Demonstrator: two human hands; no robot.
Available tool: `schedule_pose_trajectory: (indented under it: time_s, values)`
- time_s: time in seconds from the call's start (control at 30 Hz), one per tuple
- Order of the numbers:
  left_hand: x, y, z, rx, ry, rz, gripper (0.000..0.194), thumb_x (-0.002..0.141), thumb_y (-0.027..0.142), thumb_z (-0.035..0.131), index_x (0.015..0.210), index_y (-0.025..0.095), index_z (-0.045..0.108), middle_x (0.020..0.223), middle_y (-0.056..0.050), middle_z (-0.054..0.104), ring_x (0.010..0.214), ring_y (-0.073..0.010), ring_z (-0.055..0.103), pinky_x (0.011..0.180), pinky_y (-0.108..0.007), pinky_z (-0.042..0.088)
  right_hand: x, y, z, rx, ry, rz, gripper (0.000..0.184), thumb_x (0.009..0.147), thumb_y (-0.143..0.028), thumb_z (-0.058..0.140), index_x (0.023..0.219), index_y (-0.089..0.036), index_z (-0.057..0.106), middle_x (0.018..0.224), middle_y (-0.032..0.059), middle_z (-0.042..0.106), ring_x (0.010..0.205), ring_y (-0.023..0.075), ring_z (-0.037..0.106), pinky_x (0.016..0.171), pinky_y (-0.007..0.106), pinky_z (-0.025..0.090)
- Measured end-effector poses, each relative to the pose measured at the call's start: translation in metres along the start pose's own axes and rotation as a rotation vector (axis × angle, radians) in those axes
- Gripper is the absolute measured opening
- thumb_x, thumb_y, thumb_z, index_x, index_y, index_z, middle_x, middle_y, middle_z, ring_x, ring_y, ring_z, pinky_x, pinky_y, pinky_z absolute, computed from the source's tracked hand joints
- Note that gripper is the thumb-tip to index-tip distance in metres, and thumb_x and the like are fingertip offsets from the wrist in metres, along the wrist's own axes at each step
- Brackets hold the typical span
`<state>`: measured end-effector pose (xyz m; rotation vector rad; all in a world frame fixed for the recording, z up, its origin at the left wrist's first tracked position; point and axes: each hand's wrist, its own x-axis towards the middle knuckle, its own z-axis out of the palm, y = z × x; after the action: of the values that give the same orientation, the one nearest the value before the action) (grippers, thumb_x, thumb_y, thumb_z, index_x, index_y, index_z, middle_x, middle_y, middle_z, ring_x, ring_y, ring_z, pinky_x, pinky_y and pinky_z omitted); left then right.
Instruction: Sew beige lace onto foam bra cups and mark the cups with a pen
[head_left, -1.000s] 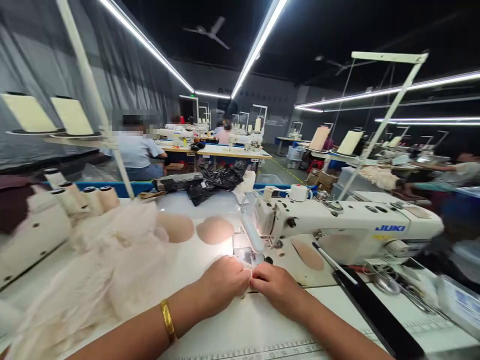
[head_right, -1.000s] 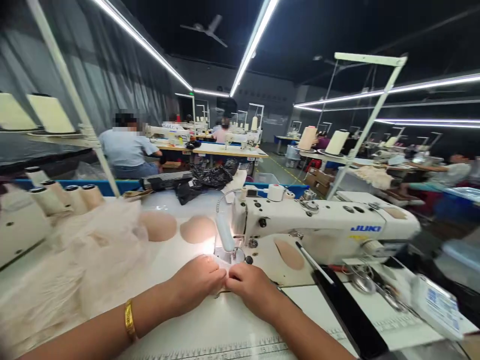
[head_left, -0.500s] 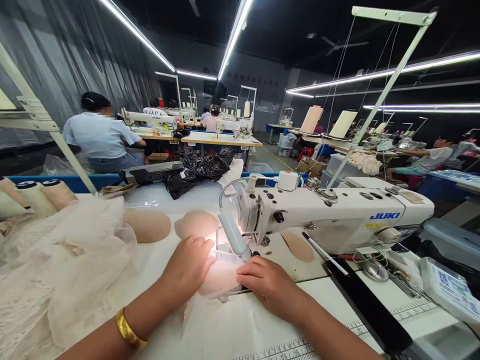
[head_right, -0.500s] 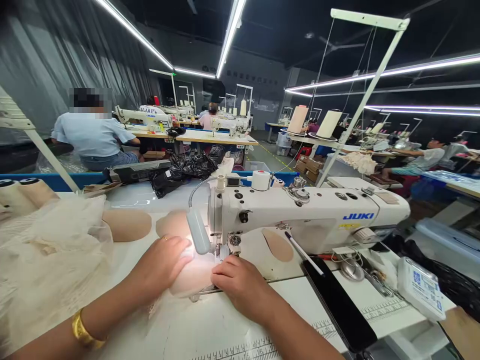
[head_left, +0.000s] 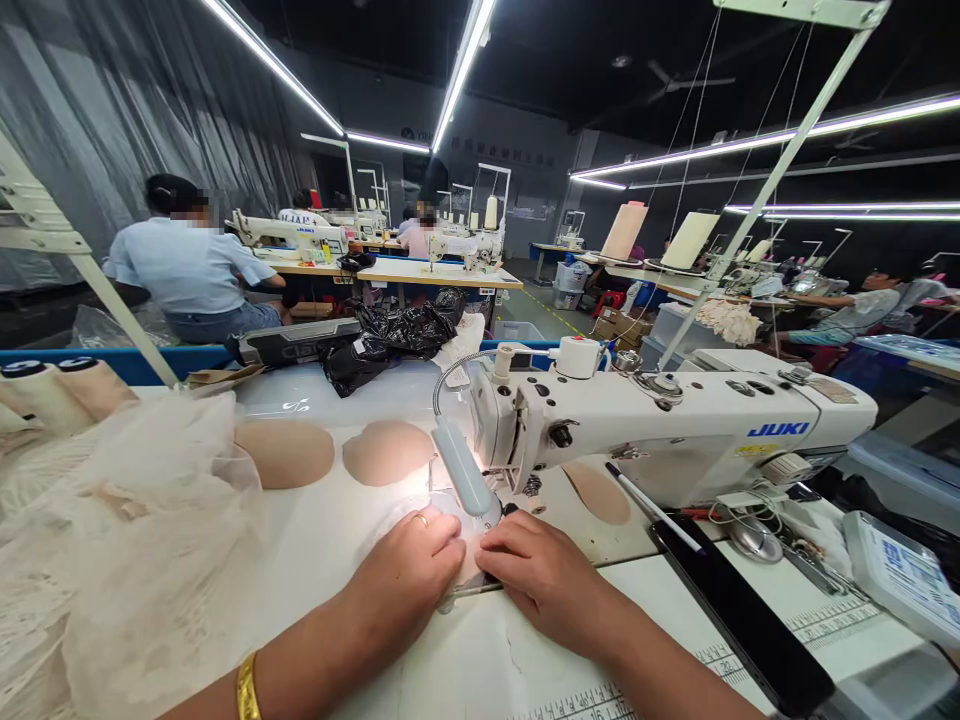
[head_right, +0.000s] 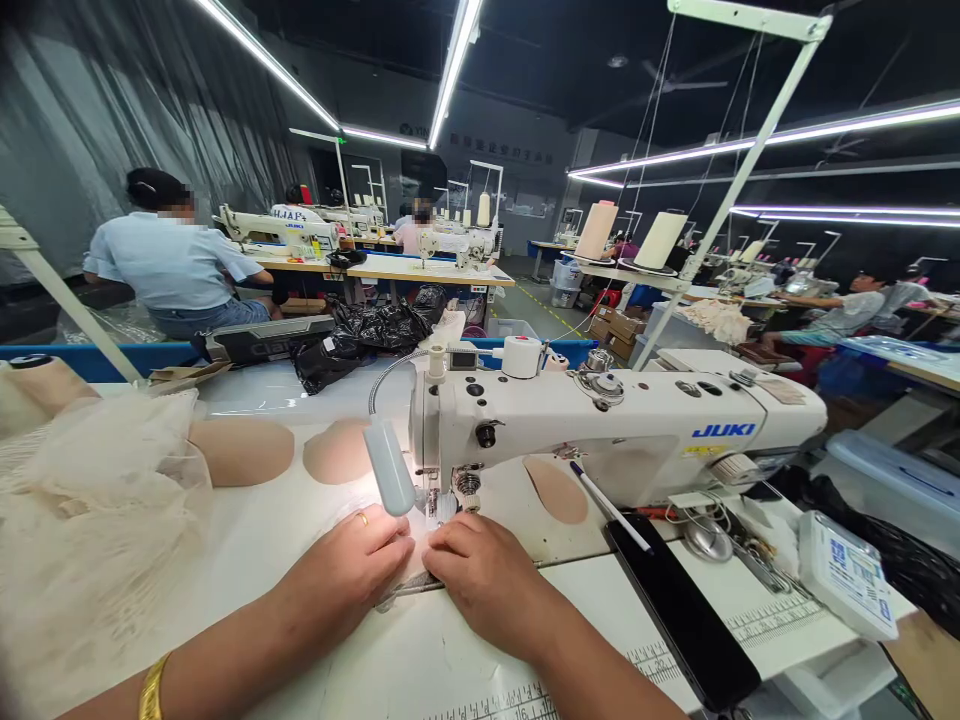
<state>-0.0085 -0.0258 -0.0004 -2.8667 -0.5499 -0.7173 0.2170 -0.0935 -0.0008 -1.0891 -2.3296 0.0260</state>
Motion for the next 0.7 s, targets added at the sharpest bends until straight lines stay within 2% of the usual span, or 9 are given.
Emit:
schedule_pose_trajectory:
  time_s: [0.07, 0.2, 0.4, 0.6, 0.7]
  values:
    - [0.0, -0.001, 0.002, -0.029, -0.021, 0.0, 0.029, 0.094, 0.002, 0.041, 0.076, 0.018, 0.056, 0.083, -0.006, 0.064, 0.07, -0.0199, 0.053, 0.062, -0.033, 0.043, -0.001, 0.001, -0.002, -0.009, -0.018, 0.031, 0.033, 0.09, 0.002, 0.054, 0.107, -0.022, 0.069, 0.102, 0.0041, 0.073, 0.089, 0.0214, 0.06, 0.074, 0.033, 0.051]
    - [0.001, -0.001, 0.003, -0.078, -0.071, 0.0, 0.03, 0.096, 0.004, 0.039, 0.076, 0.019, 0.054, 0.077, -0.003, 0.061, 0.065, -0.0179, 0.051, 0.062, -0.032, 0.043, -0.001, 0.002, -0.005, 0.001, -0.047, 0.051, 0.032, 0.088, 0.002, 0.053, 0.103, -0.021, 0.069, 0.099, 0.0039, 0.071, 0.089, 0.0205, 0.059, 0.074, 0.032, 0.049]
    - [0.004, -0.002, 0.004, -0.117, -0.101, -0.025, 0.028, 0.096, 0.004, 0.04, 0.087, 0.019, 0.062, 0.084, -0.004, 0.065, 0.066, -0.019, 0.049, 0.063, -0.034, 0.041, 0.0, -0.001, -0.011, 0.036, -0.088, 0.045, 0.027, 0.089, 0.001, 0.054, 0.099, -0.021, 0.067, 0.098, 0.0034, 0.07, 0.088, 0.0204, 0.057, 0.074, 0.032, 0.048]
    - [0.007, -0.001, 0.003, -0.163, -0.136, -0.013, 0.029, 0.098, 0.003, 0.039, 0.085, 0.019, 0.06, 0.086, -0.002, 0.067, 0.071, -0.0183, 0.056, 0.066, -0.035, 0.04, -0.001, -0.002, -0.012, 0.098, -0.085, 0.041, 0.036, 0.09, 0.002, 0.052, 0.111, -0.023, 0.066, 0.111, 0.0037, 0.074, 0.098, 0.0222, 0.06, 0.082, 0.034, 0.052]
    - [0.009, -0.003, 0.005, -0.159, -0.139, -0.005, 0.028, 0.098, 0.004, 0.039, 0.082, 0.018, 0.057, 0.085, -0.002, 0.066, 0.07, -0.0185, 0.055, 0.065, -0.036, 0.037, -0.001, -0.001, -0.01, 0.118, -0.079, 0.046, 0.038, 0.089, 0.003, 0.053, 0.112, -0.024, 0.066, 0.108, 0.0031, 0.075, 0.096, 0.0226, 0.061, 0.082, 0.035, 0.054]
